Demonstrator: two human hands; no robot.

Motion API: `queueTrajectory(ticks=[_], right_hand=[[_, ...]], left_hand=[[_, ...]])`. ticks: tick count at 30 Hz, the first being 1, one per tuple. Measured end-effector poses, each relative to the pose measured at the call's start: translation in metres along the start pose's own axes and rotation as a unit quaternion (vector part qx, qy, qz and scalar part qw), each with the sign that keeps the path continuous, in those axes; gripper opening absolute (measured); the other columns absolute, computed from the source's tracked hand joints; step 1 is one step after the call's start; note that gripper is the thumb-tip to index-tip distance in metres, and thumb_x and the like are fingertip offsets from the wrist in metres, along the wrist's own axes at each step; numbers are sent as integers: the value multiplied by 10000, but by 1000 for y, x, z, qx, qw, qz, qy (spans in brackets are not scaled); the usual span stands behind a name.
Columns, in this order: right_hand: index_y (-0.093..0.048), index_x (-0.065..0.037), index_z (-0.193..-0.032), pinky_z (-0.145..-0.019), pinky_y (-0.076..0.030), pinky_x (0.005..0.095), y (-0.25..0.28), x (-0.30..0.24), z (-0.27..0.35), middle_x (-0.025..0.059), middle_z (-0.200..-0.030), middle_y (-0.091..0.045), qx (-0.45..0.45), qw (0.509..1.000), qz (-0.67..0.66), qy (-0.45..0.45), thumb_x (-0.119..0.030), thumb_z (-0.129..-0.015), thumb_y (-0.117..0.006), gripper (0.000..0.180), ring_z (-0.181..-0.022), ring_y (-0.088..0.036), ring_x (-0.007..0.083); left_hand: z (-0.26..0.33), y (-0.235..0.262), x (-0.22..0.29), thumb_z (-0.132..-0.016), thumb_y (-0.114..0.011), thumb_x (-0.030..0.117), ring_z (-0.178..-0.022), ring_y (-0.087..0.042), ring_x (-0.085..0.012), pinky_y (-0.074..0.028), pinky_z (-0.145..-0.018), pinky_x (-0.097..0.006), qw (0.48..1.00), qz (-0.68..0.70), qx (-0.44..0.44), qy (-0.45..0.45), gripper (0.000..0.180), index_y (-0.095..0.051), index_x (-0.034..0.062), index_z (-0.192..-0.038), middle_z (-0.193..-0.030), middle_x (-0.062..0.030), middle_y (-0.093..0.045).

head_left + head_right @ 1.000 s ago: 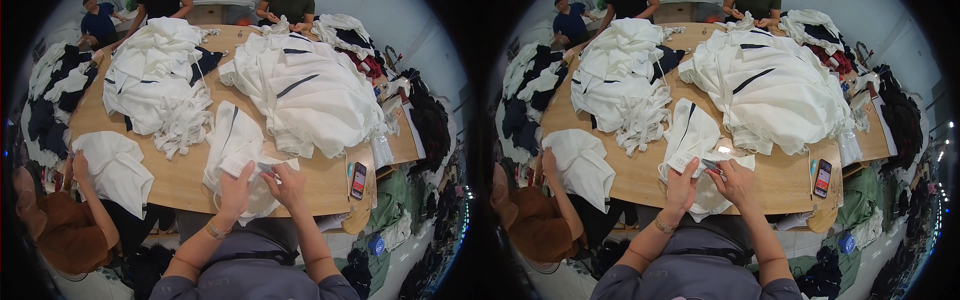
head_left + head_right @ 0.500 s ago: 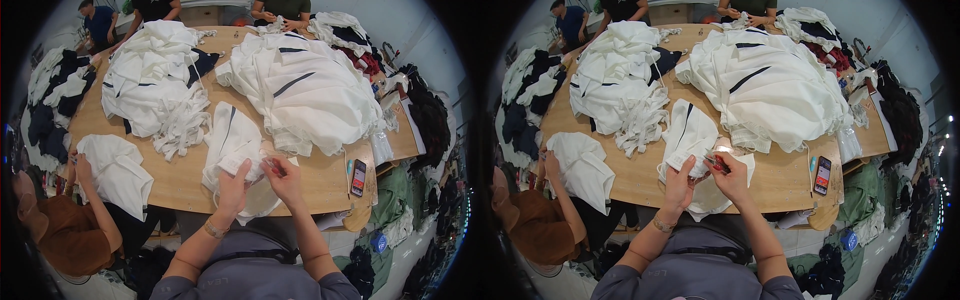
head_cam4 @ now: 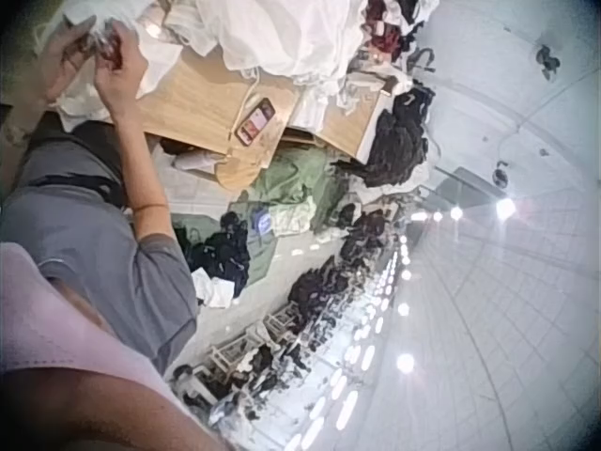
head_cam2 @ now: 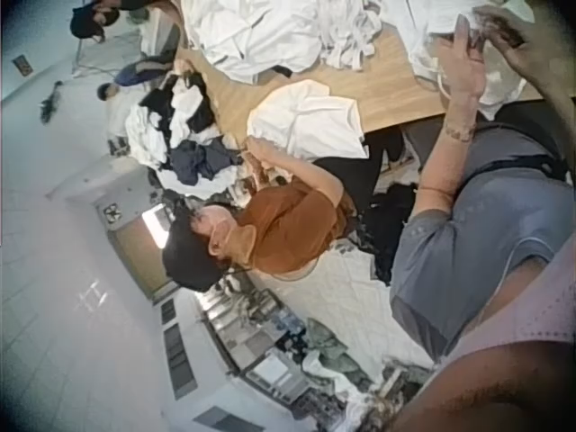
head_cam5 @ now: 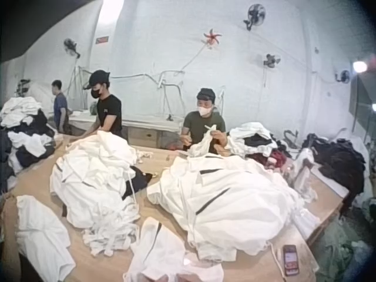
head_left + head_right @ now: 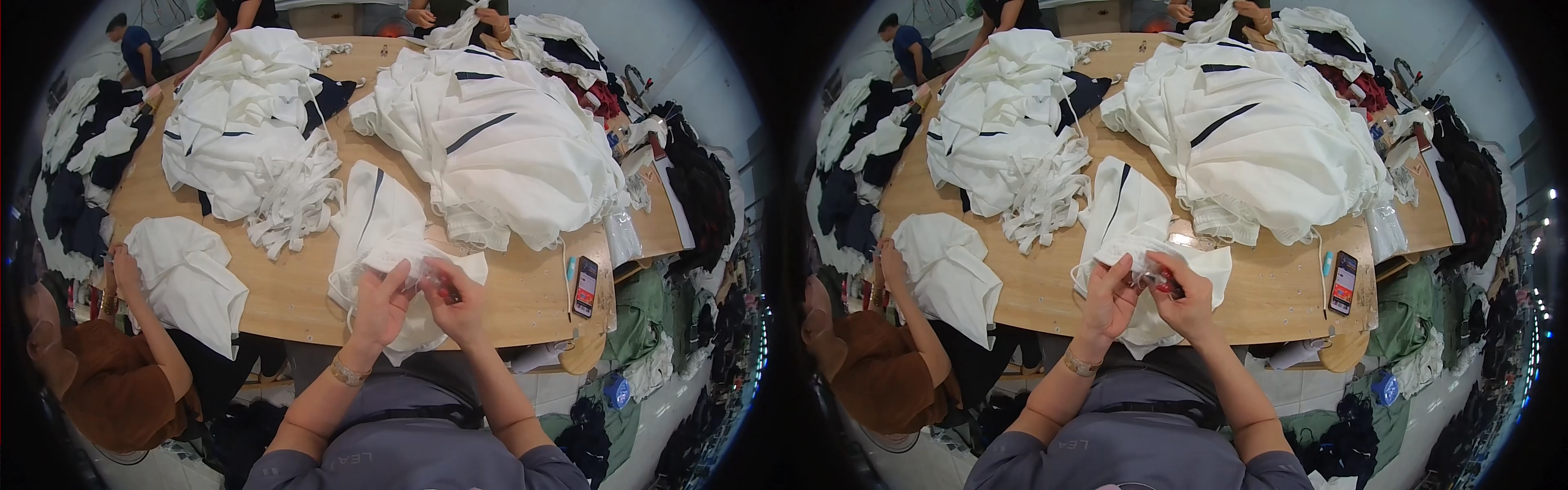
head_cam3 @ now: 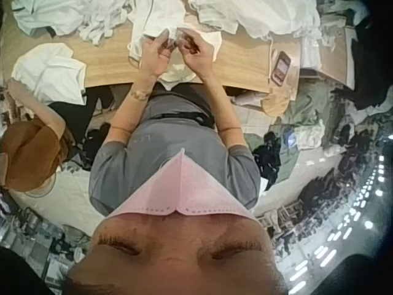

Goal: Trimming loose threads from white athletic shorts using small hand snips.

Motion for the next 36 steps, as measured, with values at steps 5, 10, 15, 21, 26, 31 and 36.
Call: queueTrajectory(ticks=[5,10,15,21,26,31,36], right_hand=[[-608,-40,-932,-477,-392,188,-2,-3,4,44,-742,-612,18,995,10,99,63,-694,-624,260,-546,-511,58],[-613,-62,-839,-434,-354,237,-9,-29,20,46,-603,-527,-56,978,17,202,-75,-685,-674,167,-460,-465,99],[-567,-33,-799,-435,-334,245,-1,-13,17,43,-576,-425,-63,995,-16,70,-147,-716,-690,188,-465,-417,112],[-521,-38,-734,-415,-380,282,2,-3,11,61,-620,-519,16,971,201,128,-242,-740,-699,271,-484,-512,187],[-514,-52,-717,-409,-377,288,0,-7,10,48,-621,-514,19,958,235,161,-268,-729,-702,287,-488,-522,192],[-515,-52,-719,-407,-377,291,1,-10,8,48,-623,-517,20,957,234,171,-269,-734,-697,284,-487,-524,193],[-530,-46,-744,-417,-391,286,3,-5,9,51,-634,-530,15,966,217,142,-277,-748,-681,276,-498,-541,186]], left_hand=[[-1,-1,-1,-884,-502,58,-938,-577,-152,-482,-786,-300,999,-20,-15,-31,258,-462,27,-1137,-1059,-74,-570],[-3,6,1,-912,-465,114,-973,-572,-182,-492,-834,-346,998,-40,4,-42,282,-425,22,-1175,-1114,-98,-547],[-3,1,5,-918,-454,122,-971,-565,-151,-478,-828,-338,999,-21,-1,-33,258,-430,73,-1171,-1098,-49,-556],[-1,1,2,-933,-418,135,-985,-566,-162,-501,-785,-322,999,-11,-6,-38,276,-408,57,-1198,-1127,-76,-542],[1,1,0,-921,-450,119,-959,-567,-144,-481,-778,-298,999,-6,0,-36,274,-414,78,-1189,-1102,-52,-550],[2,2,-1,-917,-459,114,-949,-567,-140,-482,-777,-298,999,-15,-5,-37,277,-415,79,-1188,-1095,-50,-551],[3,-5,4,-915,-465,116,-956,-559,-142,-479,-784,-303,998,-16,-7,-64,280,-419,79,-1188,-1097,-48,-547]])
Point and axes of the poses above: each hand's wrist, its own z-axis away from the middle knuckle, its own y-axis out of the back of the hand, x = y × z, the point moved 8 cm from there along -z, towards the middle knuckle
